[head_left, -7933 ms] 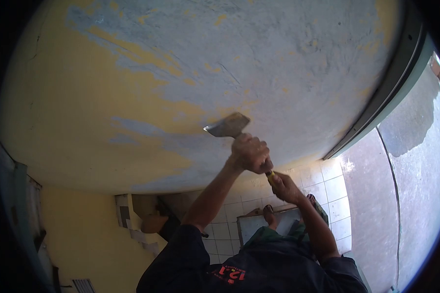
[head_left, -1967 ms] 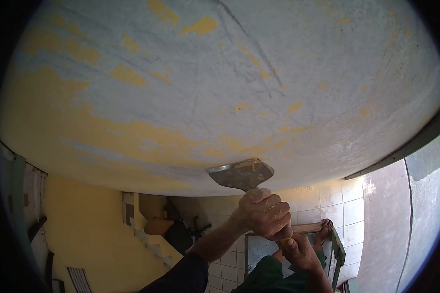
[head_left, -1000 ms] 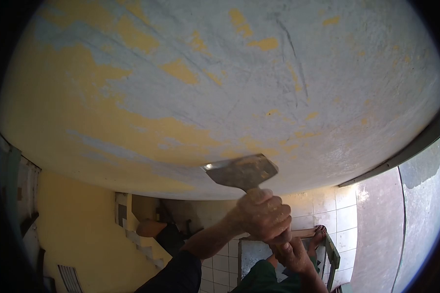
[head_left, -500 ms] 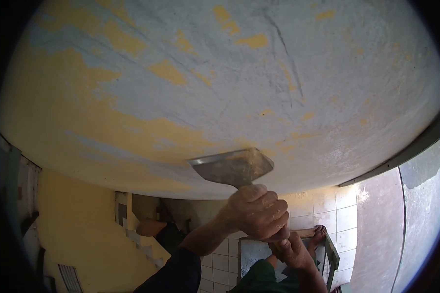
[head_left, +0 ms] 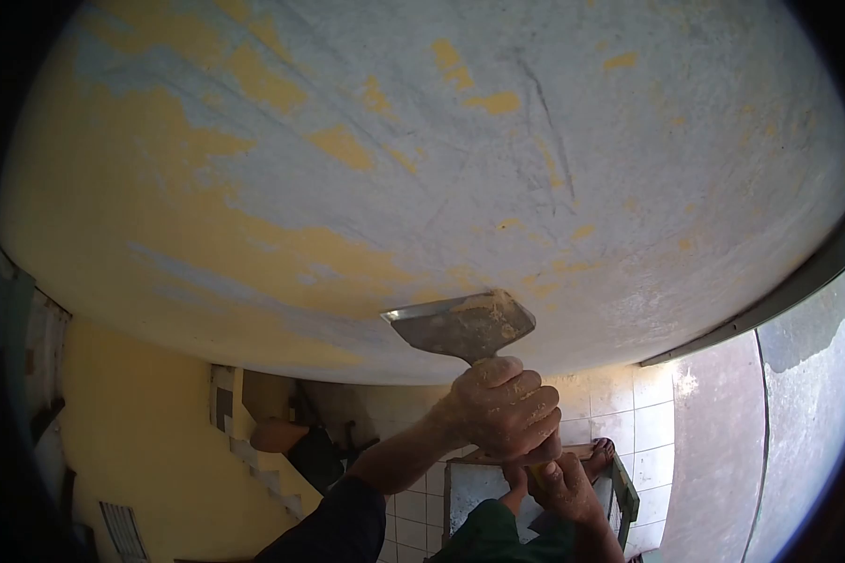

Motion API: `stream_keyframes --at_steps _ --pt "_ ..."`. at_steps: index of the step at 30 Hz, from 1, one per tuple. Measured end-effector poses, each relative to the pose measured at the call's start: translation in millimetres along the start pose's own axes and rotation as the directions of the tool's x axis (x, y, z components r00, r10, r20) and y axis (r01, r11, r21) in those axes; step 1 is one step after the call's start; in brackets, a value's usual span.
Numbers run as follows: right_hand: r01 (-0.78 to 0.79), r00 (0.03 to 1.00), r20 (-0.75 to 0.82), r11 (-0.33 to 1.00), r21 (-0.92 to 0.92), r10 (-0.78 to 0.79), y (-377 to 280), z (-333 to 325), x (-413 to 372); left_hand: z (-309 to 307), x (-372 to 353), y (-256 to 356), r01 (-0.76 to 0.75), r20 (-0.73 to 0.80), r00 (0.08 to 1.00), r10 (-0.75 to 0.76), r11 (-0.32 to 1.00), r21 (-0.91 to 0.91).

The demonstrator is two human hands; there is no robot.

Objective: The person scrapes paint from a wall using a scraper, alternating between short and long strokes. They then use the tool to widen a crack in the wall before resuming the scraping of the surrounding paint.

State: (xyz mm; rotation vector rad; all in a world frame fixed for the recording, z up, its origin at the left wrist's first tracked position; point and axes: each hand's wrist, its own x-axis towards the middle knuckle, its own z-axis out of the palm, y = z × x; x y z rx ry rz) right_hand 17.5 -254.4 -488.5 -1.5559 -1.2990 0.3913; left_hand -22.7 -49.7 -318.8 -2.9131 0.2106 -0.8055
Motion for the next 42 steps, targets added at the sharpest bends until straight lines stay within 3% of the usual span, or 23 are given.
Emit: stream_keyframes --at_steps 2,3,4,5,9,10,11,12,14,15,16,17,22,24,26,29,33,36,38,42 --pt "0.328 0.942 -0.030 0.934 -0.141 -0.335 3.1 -1.5 4.7 -8.2 3.4 -1.9 0.004 0.003 1.000 -0.004 1.000 0.011" --pt "0.330 0.941 -0.028 0.934 -0.136 -0.336 1.2 -4.1 3.8 -10.5 3.9 -1.7 0.000 0.005 1.000 0.000 1.000 0.014" --pt "0.107 0.985 0.113 0.972 0.210 -0.133 -1.7 -8.0 2.9 -10.1 2.8 -0.3 0.000 0.007 1.000 0.000 1.000 0.014" --pt "-0.174 0.951 0.308 0.856 0.486 0.018 -2.9 -10.7 2.7 -7.5 1.0 1.8 -0.008 0.027 1.000 0.008 1.000 -0.014" --pt "-0.288 0.926 0.370 0.774 0.564 0.076 12.4 -3.1 -15.4 11.1 -5.5 7.2 0.002 -0.008 1.000 -0.003 0.997 -0.079" --pt "0.063 0.987 0.127 0.957 0.283 -0.103 13.6 -1.7 -13.8 13.3 -6.3 7.4 0.005 -0.012 1.000 -0.006 0.996 -0.084" --pt "0.354 0.932 -0.036 0.929 -0.106 -0.360 11.1 -1.2 -10.0 14.2 -6.8 6.3 -0.002 0.003 1.000 0.002 0.997 -0.071" --pt "0.354 0.933 -0.031 0.929 -0.104 -0.359 10.8 2.4 -9.9 14.3 -7.8 4.6 -0.009 0.023 1.000 0.010 0.998 -0.056" --pt "0.149 0.988 -0.058 0.987 0.066 -0.146 9.2 14.0 -11.7 10.3 -7.4 2.3 -0.004 0.032 0.999 0.006 0.998 -0.058" --pt "0.139 0.989 -0.055 0.988 0.072 -0.135 -3.4 8.9 -2.3 7.9 -6.3 2.2 -0.005 0.038 0.999 0.007 0.998 -0.062" --pt "-0.195 0.978 0.162 0.859 0.473 0.133 -14.4 -0.9 9.6 5.6 -5.2 1.5 -0.004 0.046 0.999 0.007 0.997 -0.072" --pt "-0.519 0.854 0.447 0.496 0.696 0.267 -22.9 -12.0 23.8 3.0 -3.7 0.5 0.001 0.030 1.000 0.001 0.998 -0.055" --pt "-0.551 0.821 0.538 0.511 0.660 0.190 -22.2 -32.6 50.3 -12.0 9.6 -3.9 0.021 -0.105 0.994 -0.011 0.995 0.099" --pt "-0.542 0.823 0.535 0.545 0.639 0.191 -23.9 -33.2 46.3 -7.9 8.9 1.2 0.010 -0.052 0.999 -0.008 0.999 0.047" --pt "-0.501 0.864 0.393 0.601 0.623 0.315 -30.3 -29.1 25.5 14.4 -3.7 9.5 0.001 -0.025 1.000 -0.001 1.000 -0.009" --pt "-0.532 0.846 0.401 0.621 0.575 0.352 -22.0 -23.4 16.2 28.6 -11.4 10.5 0.014 -0.004 1.000 -0.014 0.993 -0.114" --pt "-0.513 0.858 0.408 0.571 0.640 0.314 -26.0 -37.8 47.5 3.4 6.6 -1.1 0.012 -0.065 0.998 -0.010 1.000 0.018" --pt "-0.529 0.835 0.496 0.596 0.605 0.238 -36.5 -38.5 58.6 -14.8 2.2 -4.4 0.041 -0.111 0.993 -0.031 0.995 0.090" --pt "-0.593 0.789 0.564 0.540 0.597 0.242 -45.4 -31.5 53.0 -18.6 -8.4 -2.5 0.060 -0.134 0.990 -0.046 0.992 0.107" --pt "-0.518 0.853 0.467 0.484 0.705 0.234 -46.5 4.1 27.9 -9.2 -37.4 1.8 0.105 -0.074 0.992 -0.106 0.994 -0.023"
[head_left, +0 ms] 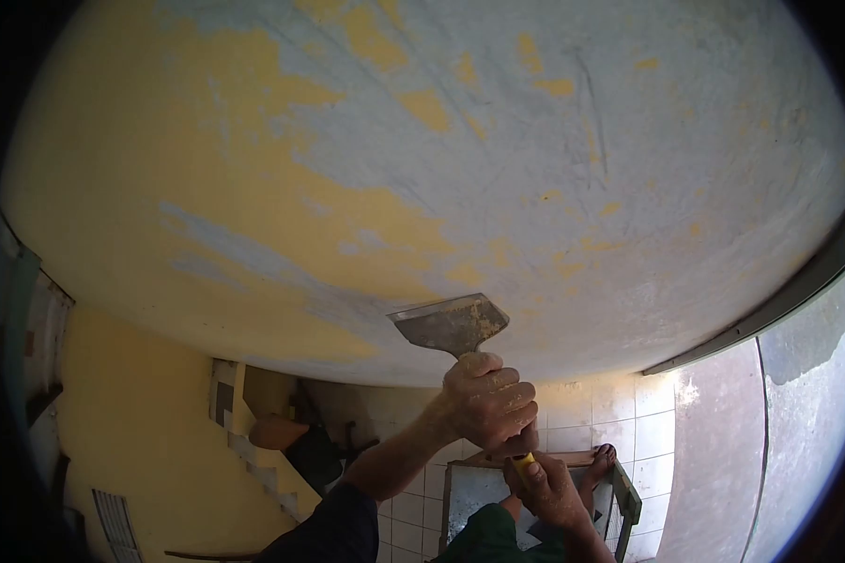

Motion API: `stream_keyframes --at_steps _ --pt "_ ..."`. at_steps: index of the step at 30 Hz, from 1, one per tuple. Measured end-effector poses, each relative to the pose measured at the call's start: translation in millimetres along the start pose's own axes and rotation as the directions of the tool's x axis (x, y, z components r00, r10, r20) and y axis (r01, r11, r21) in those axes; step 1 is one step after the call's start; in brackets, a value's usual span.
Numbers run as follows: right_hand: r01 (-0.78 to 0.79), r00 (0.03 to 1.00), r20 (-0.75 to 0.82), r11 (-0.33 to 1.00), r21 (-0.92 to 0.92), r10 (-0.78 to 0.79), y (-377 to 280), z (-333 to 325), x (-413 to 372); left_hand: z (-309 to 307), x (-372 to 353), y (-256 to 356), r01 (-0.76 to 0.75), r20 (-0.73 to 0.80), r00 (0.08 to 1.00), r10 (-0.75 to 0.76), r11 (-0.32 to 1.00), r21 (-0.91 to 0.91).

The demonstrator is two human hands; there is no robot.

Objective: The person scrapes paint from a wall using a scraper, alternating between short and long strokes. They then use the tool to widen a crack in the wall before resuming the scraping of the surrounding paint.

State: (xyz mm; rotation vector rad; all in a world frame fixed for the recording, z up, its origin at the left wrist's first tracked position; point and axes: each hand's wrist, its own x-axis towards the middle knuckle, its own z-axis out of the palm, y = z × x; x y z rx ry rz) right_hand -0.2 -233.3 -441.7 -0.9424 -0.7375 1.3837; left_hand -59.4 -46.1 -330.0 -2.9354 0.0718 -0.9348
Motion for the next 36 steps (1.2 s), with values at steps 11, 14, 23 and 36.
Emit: stream_keyframes --at_steps 11,14,23,36 --pt "-0.004 1.000 0.017 0.992 -0.129 0.006 -38.0 18.9 34.1 -42.3 22.9 -30.7 -0.098 -0.107 0.989 0.106 0.992 0.077" --pt "0.025 1.000 0.005 0.982 -0.185 -0.024 -57.2 28.4 34.4 -66.2 39.6 -36.0 -0.128 -0.096 0.985 0.144 0.979 0.155" --pt "-0.165 0.986 0.024 0.982 0.087 0.163 36.9 57.5 -37.6 -35.7 -68.3 17.9 0.012 -0.017 1.000 -0.014 0.993 -0.121" --pt "-0.051 0.939 -0.343 0.991 -0.127 0.004 73.5 73.6 8.5 1.4 -74.5 -25.4 -0.171 0.019 0.985 0.172 0.982 -0.075"
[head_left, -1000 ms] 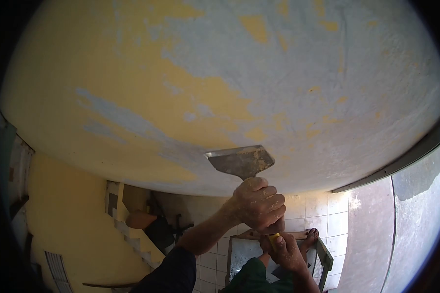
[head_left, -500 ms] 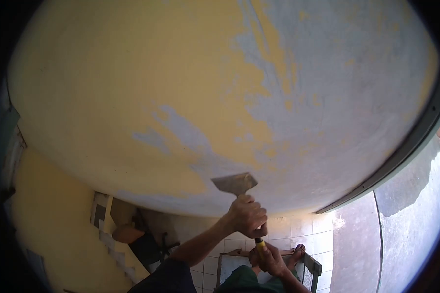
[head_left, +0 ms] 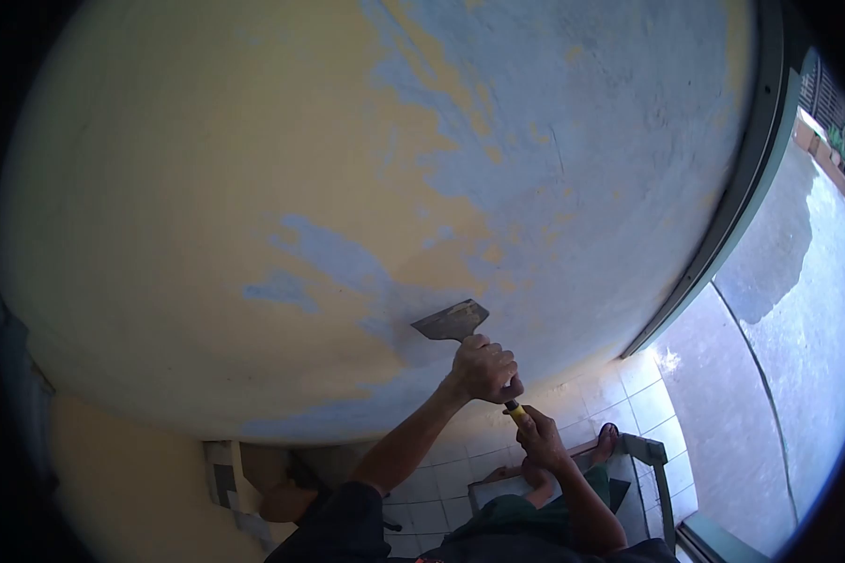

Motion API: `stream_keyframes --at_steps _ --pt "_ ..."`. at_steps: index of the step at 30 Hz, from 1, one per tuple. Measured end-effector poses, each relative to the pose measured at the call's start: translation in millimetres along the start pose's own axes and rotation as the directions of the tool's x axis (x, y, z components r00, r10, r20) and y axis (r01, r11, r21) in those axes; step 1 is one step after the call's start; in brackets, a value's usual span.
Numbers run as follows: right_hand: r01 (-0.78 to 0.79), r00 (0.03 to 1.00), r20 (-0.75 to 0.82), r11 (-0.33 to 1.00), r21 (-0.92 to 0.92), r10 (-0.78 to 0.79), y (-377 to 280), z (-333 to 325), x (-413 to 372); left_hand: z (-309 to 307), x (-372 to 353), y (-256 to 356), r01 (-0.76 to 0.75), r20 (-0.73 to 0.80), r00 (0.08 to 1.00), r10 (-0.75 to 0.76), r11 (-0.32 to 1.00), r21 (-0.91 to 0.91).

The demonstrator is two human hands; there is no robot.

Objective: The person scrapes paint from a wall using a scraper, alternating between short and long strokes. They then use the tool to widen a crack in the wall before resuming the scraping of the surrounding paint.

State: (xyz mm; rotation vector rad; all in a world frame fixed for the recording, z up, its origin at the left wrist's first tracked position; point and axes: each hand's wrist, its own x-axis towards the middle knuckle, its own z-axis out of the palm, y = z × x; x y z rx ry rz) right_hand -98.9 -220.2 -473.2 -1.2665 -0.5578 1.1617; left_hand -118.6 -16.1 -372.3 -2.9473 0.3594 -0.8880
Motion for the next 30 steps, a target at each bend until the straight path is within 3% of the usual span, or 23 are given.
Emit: stream_keyframes --at_steps 5,7,13,18,20,23,25,27,30 --pt "-0.004 0.996 -0.084 1.000 0.016 0.005 10.4 7.4 -3.9 1.3 11.5 3.0 -0.052 0.017 0.998 0.055 0.992 -0.111" --pt "0.043 0.994 -0.101 0.997 -0.062 -0.049 0.6 0.7 1.3 0.6 13.0 2.3 -0.023 0.006 1.000 0.023 0.999 -0.033" --pt "0.032 0.996 -0.083 0.999 -0.032 -0.035 2.3 6.2 9.3 -3.3 15.8 -4.1 -0.051 0.062 0.997 0.052 0.998 -0.023" --pt "0.030 0.996 -0.085 0.999 -0.014 -0.031 -6.6 9.0 13.9 -7.4 19.8 -6.9 -0.071 0.023 0.997 0.071 0.997 0.011" --pt "0.180 0.974 -0.108 0.972 -0.152 -0.197 -21.9 2.6 13.8 -18.7 31.7 -0.4 -0.073 0.005 0.997 0.073 0.996 0.047" --pt "0.224 0.967 -0.071 0.952 -0.206 -0.243 -45.1 0.6 11.0 -40.5 41.5 1.8 -0.078 -0.068 0.994 0.089 0.985 0.151" --pt "0.200 0.972 -0.082 0.957 -0.212 -0.222 -51.4 7.6 4.8 -43.1 43.3 -4.3 -0.081 -0.055 0.995 0.085 0.994 0.080" --pt "0.056 0.991 -0.111 0.989 -0.135 -0.071 -57.6 16.1 -7.3 -51.7 50.4 -6.3 -0.080 -0.057 0.995 0.084 0.995 0.057" --pt "0.083 0.985 -0.137 0.985 -0.154 -0.105 -70.7 23.9 -12.4 -66.2 57.6 -4.4 -0.091 -0.063 0.993 0.095 0.994 0.059"
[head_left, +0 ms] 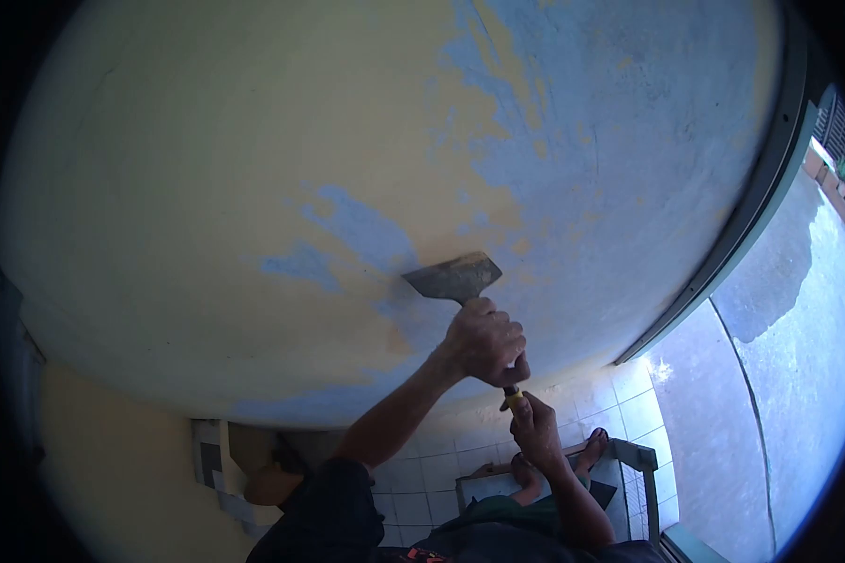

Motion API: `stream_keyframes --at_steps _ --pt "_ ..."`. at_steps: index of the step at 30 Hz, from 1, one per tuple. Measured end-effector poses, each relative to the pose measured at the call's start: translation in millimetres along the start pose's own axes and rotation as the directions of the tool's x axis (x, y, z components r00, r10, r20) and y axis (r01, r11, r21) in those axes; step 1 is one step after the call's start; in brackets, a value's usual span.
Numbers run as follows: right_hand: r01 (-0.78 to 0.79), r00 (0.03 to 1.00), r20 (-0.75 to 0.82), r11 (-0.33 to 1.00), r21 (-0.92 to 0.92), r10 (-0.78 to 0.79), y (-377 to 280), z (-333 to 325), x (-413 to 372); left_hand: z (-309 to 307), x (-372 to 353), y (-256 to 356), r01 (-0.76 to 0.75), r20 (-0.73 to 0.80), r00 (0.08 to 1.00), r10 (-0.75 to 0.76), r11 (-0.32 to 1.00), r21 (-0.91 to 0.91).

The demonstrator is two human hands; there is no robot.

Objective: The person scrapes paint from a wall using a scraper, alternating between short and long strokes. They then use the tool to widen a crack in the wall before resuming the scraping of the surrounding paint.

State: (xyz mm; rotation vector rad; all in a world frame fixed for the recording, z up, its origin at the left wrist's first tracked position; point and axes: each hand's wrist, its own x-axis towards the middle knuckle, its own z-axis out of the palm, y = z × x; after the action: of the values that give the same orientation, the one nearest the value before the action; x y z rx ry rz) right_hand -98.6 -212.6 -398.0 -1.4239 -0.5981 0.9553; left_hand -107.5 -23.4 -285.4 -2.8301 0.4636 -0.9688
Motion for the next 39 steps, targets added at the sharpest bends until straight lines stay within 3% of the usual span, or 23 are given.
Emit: stream_keyframes --at_steps 5,7,9,11,14,15,16,17,18,19,23,30,39 --pt "0.201 0.979 0.002 0.973 -0.109 -0.202 -73.7 6.6 11.9 -59.6 36.1 -27.7 -0.034 -0.096 0.994 0.046 0.991 0.126" --pt "0.278 0.959 -0.022 0.955 -0.102 -0.281 -120.8 12.9 13.2 -99.3 69.5 -43.0 -0.143 -0.168 0.969 0.184 0.962 0.232" --pt "0.352 0.935 -0.002 0.930 -0.107 -0.354 -167.2 19.9 13.3 -144.4 95.9 -60.0 -0.167 -0.111 0.971 0.212 0.932 0.323" --pt "0.372 0.928 0.014 0.925 -0.080 -0.372 -208.1 27.4 5.0 -183.2 119.4 -69.9 -0.145 -0.175 0.962 0.211 0.934 0.326" --pt "0.451 0.891 0.086 0.891 -0.044 -0.446 -201.0 23.8 -11.7 -199.7 115.9 -40.5 -0.209 -0.220 0.927 0.305 0.904 0.374" --pt "0.482 0.868 0.149 0.876 -0.026 -0.474 -181.5 19.4 -21.6 -192.7 101.8 -28.6 -0.193 -0.164 0.952 0.258 0.924 0.331" --pt "0.327 0.905 0.253 0.939 0.107 -0.343 -138.8 15.2 -36.3 -173.7 75.5 -12.1 -0.169 -0.106 0.972 0.208 0.941 0.292" --pt "0.151 0.897 0.380 0.965 0.214 -0.225 -92.7 11.3 -42.8 -123.9 23.6 5.1 -0.101 -0.005 0.995 0.102 0.990 0.097" --pt "0.049 0.841 0.504 0.955 0.291 -0.197 -60.3 6.2 -46.4 -98.7 3.8 18.2 -0.041 -0.033 0.999 0.041 0.999 0.014" --pt "-0.105 0.851 0.493 0.862 0.497 -0.181 -23.6 13.3 -56.2 -72.8 -16.3 27.0 0.008 0.056 0.998 -0.006 0.999 -0.045" --pt "-0.271 0.916 0.400 0.759 0.592 0.015 35.5 26.1 -78.2 -14.6 -29.0 44.3 -0.050 0.135 0.988 0.071 0.988 -0.149" --pt "-0.335 0.887 0.462 0.708 0.622 0.014 23.2 21.2 -42.1 -7.1 -17.7 19.4 -0.057 0.208 0.975 0.080 0.992 -0.113" --pt "-0.309 0.909 0.416 0.645 0.699 -0.015 32.6 47.0 -20.6 -8.2 -17.8 -1.5 -0.082 0.258 0.960 0.107 0.991 -0.107"
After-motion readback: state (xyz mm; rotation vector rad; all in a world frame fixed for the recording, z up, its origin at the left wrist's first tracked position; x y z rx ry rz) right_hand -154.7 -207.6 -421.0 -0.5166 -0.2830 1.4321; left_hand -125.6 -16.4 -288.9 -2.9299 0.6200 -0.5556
